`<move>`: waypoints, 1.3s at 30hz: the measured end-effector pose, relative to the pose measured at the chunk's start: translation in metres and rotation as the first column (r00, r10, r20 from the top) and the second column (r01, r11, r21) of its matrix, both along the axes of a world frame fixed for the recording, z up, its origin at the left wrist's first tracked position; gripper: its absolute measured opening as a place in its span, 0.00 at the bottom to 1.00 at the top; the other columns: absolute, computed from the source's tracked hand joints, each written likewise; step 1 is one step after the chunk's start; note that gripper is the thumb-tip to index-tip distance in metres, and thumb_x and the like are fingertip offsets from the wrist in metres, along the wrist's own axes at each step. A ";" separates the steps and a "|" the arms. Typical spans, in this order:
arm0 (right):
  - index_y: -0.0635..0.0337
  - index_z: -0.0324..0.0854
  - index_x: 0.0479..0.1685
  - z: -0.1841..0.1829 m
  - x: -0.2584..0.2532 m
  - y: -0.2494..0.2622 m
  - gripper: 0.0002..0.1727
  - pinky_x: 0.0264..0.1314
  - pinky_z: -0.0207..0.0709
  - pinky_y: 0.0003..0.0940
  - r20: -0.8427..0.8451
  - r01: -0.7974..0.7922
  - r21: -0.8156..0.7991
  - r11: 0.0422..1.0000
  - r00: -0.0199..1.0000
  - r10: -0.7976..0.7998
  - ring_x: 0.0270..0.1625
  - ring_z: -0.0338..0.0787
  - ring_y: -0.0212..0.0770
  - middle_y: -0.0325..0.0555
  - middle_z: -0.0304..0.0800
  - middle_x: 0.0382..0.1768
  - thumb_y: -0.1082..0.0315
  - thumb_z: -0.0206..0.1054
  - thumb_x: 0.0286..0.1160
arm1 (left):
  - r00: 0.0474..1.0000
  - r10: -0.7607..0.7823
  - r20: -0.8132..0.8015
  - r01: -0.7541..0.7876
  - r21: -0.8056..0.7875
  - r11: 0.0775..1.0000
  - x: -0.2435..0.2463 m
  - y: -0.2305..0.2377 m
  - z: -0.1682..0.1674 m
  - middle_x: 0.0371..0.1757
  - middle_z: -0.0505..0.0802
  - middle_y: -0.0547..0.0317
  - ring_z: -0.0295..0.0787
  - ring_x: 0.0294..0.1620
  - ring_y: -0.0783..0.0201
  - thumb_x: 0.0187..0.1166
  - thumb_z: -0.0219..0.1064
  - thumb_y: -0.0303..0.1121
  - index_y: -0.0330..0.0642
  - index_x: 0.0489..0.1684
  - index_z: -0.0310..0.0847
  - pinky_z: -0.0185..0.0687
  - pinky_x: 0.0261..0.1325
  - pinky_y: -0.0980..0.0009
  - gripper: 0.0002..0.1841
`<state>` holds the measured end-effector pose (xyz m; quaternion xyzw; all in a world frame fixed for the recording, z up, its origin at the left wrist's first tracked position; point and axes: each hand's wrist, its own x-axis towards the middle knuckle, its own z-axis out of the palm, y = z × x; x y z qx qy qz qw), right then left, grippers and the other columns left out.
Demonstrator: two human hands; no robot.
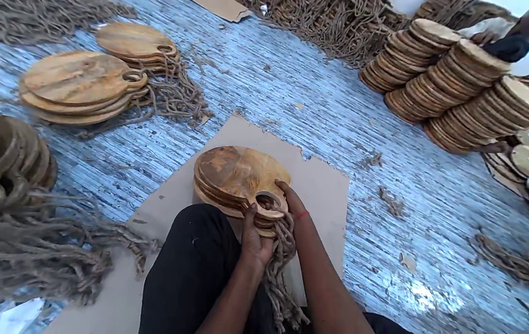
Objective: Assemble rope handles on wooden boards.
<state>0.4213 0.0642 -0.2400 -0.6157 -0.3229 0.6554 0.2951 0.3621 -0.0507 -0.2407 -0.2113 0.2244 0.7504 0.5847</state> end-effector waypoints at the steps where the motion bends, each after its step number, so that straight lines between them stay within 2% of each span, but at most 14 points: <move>1: 0.56 0.79 0.59 -0.002 0.003 -0.002 0.19 0.33 0.87 0.34 -0.095 -0.007 -0.032 0.999 0.995 0.004 0.34 0.91 0.37 0.46 0.91 0.38 0.51 0.58 0.87 | 1.000 0.000 -0.003 0.000 -0.004 1.000 0.000 0.000 0.000 0.41 0.90 0.51 0.92 0.42 0.57 0.93 0.51 0.39 0.43 0.51 0.77 0.91 0.48 0.60 0.12; 2: 0.55 0.80 0.57 -0.002 0.005 -0.004 0.18 0.31 0.87 0.34 -0.145 -0.019 -0.050 0.999 0.989 0.012 0.33 0.91 0.36 0.44 0.91 0.36 0.50 0.59 0.86 | 1.000 -0.002 -0.008 0.002 -0.008 1.000 0.000 0.000 -0.002 0.41 0.90 0.50 0.92 0.42 0.56 0.93 0.51 0.39 0.42 0.51 0.77 0.91 0.49 0.60 0.12; 5: 0.55 0.80 0.54 -0.001 0.007 -0.003 0.16 0.29 0.87 0.33 -0.105 -0.002 -0.044 0.999 0.994 -0.002 0.31 0.92 0.36 0.43 0.91 0.34 0.52 0.58 0.87 | 0.995 -0.063 -0.078 0.055 -0.110 0.992 0.003 0.002 -0.003 0.47 0.89 0.48 0.90 0.47 0.55 0.92 0.54 0.37 0.41 0.62 0.74 0.89 0.50 0.59 0.12; 8: 0.58 0.80 0.57 -0.011 0.010 0.003 0.18 0.38 0.88 0.37 -0.093 0.048 -0.047 0.998 0.994 -0.052 0.37 0.92 0.40 0.49 0.91 0.37 0.53 0.61 0.87 | 0.969 -0.167 -0.182 0.111 -0.282 0.953 0.001 0.003 -0.003 0.62 0.86 0.40 0.86 0.58 0.50 0.90 0.59 0.37 0.37 0.77 0.69 0.85 0.59 0.53 0.21; 10: 0.61 0.78 0.64 -0.023 0.015 0.006 0.20 0.42 0.88 0.41 -0.081 0.070 -0.023 0.997 0.994 -0.072 0.41 0.93 0.45 0.54 0.92 0.41 0.56 0.66 0.83 | 0.959 -0.165 -0.230 0.074 -0.359 0.931 -0.004 0.006 -0.010 0.62 0.87 0.37 0.88 0.59 0.48 0.90 0.60 0.41 0.34 0.75 0.71 0.87 0.58 0.51 0.23; 13: 0.62 0.70 0.75 -0.027 0.024 0.006 0.29 0.45 0.88 0.44 -0.027 0.097 0.082 0.992 0.995 -0.095 0.44 0.93 0.48 0.58 0.91 0.45 0.59 0.71 0.80 | 0.974 -0.098 -0.204 0.018 -0.360 0.933 -0.013 0.014 -0.015 0.69 0.85 0.39 0.84 0.68 0.47 0.90 0.58 0.48 0.37 0.77 0.72 0.82 0.68 0.46 0.26; 16: 0.60 0.67 0.80 0.001 0.028 -0.001 0.35 0.45 0.88 0.46 0.082 0.112 0.234 0.966 0.988 -0.135 0.44 0.92 0.49 0.59 0.90 0.49 0.61 0.76 0.75 | 0.988 -0.106 -0.112 0.061 -0.346 0.936 -0.012 0.019 -0.013 0.70 0.84 0.39 0.83 0.69 0.46 0.90 0.58 0.49 0.39 0.78 0.71 0.81 0.68 0.44 0.27; 19: 0.55 0.64 0.84 0.043 0.032 -0.016 0.42 0.47 0.87 0.51 0.239 0.007 0.393 0.919 0.965 -0.110 0.47 0.92 0.51 0.59 0.88 0.56 0.63 0.81 0.69 | 0.989 -0.148 -0.005 0.141 -0.276 0.951 -0.006 0.021 -0.013 0.65 0.86 0.41 0.85 0.64 0.46 0.91 0.51 0.55 0.41 0.75 0.71 0.82 0.64 0.45 0.29; 21: 0.51 0.64 0.85 0.068 0.036 -0.023 0.46 0.51 0.86 0.58 0.429 -0.159 0.468 0.870 0.901 -0.066 0.52 0.92 0.54 0.58 0.89 0.58 0.59 0.84 0.64 | 0.984 -0.168 0.056 0.176 -0.261 0.949 -0.001 0.023 -0.011 0.64 0.86 0.43 0.85 0.63 0.47 0.88 0.48 0.63 0.46 0.76 0.71 0.83 0.62 0.44 0.32; 23: 0.47 0.64 0.85 0.084 0.040 -0.030 0.49 0.50 0.83 0.66 0.615 -0.327 0.476 0.817 0.787 -0.044 0.52 0.92 0.58 0.58 0.90 0.55 0.55 0.86 0.58 | 0.979 -0.184 0.086 0.201 -0.280 0.939 0.007 0.024 -0.015 0.68 0.86 0.45 0.84 0.67 0.46 0.85 0.43 0.70 0.52 0.78 0.70 0.81 0.63 0.40 0.37; 27: 0.46 0.60 0.89 0.110 0.030 -0.036 0.53 0.46 0.81 0.69 0.834 -0.586 0.305 0.751 0.545 0.087 0.47 0.92 0.63 0.60 0.92 0.48 0.48 0.85 0.60 | 0.977 -0.215 0.006 0.203 -0.354 0.913 0.035 0.023 -0.035 0.68 0.85 0.43 0.83 0.66 0.45 0.89 0.40 0.66 0.50 0.78 0.71 0.81 0.59 0.41 0.35; 31: 0.49 0.62 0.88 0.124 -0.002 -0.037 0.53 0.40 0.81 0.69 0.905 -0.704 0.222 0.675 0.407 0.127 0.43 0.91 0.65 0.61 0.92 0.44 0.49 0.86 0.57 | 0.992 -0.112 0.052 0.123 -0.284 0.951 0.049 0.021 -0.039 0.62 0.85 0.45 0.84 0.59 0.51 0.90 0.37 0.66 0.48 0.75 0.70 0.82 0.56 0.48 0.34; 35: 0.46 0.65 0.87 0.128 -0.038 -0.052 0.51 0.43 0.82 0.67 0.930 -0.760 0.171 0.627 0.334 0.152 0.47 0.92 0.62 0.56 0.91 0.52 0.51 0.85 0.57 | 0.999 0.032 0.041 -0.029 -0.073 0.997 0.048 0.019 -0.047 0.45 0.90 0.53 0.90 0.45 0.60 0.90 0.32 0.65 0.47 0.62 0.75 0.89 0.43 0.57 0.34; 39: 0.42 0.65 0.87 0.131 -0.069 -0.068 0.50 0.46 0.84 0.61 0.950 -0.841 0.048 0.539 0.206 0.236 0.50 0.92 0.57 0.53 0.89 0.59 0.46 0.83 0.57 | 0.987 0.157 -0.044 -0.158 -0.024 0.987 0.043 0.018 -0.037 0.45 0.87 0.55 0.86 0.44 0.66 0.95 0.31 0.52 0.42 0.62 0.73 0.85 0.44 0.65 0.27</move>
